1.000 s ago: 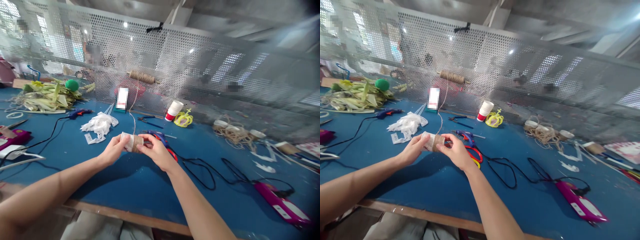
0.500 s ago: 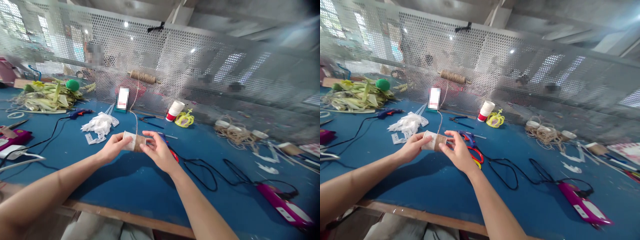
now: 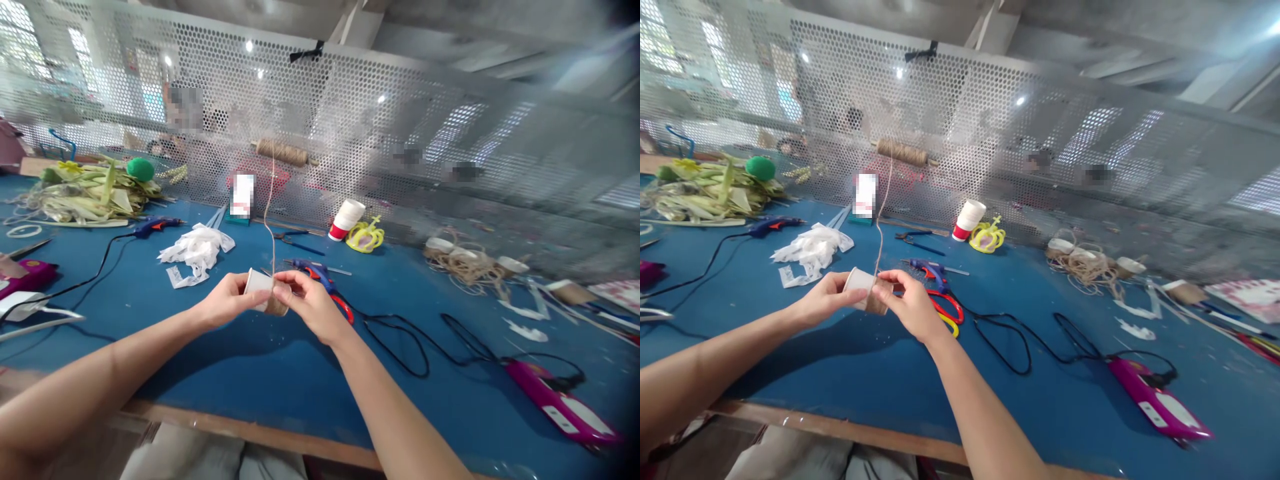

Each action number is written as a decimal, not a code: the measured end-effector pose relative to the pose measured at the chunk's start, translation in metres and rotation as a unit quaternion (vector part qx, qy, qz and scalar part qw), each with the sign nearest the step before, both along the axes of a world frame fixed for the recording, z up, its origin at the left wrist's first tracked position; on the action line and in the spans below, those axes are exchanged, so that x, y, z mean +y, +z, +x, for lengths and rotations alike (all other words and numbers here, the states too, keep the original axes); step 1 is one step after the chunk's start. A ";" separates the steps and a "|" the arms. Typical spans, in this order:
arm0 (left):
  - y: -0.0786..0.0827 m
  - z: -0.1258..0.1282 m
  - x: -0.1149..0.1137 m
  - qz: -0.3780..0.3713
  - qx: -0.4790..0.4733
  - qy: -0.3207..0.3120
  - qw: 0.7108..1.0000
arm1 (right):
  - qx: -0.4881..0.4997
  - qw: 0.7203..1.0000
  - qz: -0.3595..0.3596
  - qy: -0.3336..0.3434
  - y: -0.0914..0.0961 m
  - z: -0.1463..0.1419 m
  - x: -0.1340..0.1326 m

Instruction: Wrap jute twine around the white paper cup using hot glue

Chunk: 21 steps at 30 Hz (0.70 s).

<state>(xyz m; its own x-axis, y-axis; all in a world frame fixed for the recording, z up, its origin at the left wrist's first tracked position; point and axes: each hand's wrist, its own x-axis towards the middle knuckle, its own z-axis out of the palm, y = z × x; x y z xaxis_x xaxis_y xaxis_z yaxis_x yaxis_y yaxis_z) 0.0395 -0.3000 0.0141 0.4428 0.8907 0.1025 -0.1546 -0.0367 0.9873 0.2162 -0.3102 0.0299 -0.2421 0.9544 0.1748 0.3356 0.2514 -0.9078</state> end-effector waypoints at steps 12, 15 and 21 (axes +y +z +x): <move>0.004 0.004 -0.003 -0.048 -0.005 0.029 0.998 | -0.043 0.998 0.036 0.008 -0.001 -0.007 -0.005; 0.004 0.004 -0.003 -0.044 0.017 0.037 0.998 | -0.087 0.995 0.047 -0.022 0.004 0.009 0.007; -0.001 0.002 -0.004 0.053 0.082 0.033 0.995 | -0.348 0.897 -0.019 -0.274 0.008 0.071 0.059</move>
<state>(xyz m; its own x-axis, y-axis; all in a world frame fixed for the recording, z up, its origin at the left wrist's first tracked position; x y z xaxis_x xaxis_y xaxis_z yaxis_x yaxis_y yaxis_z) 0.0411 -0.3038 0.0132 0.4023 0.9064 0.1289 0.0141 -0.1469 0.9890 0.2876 -0.2513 0.0375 0.2268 0.9655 0.1276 0.8874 -0.1509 -0.4356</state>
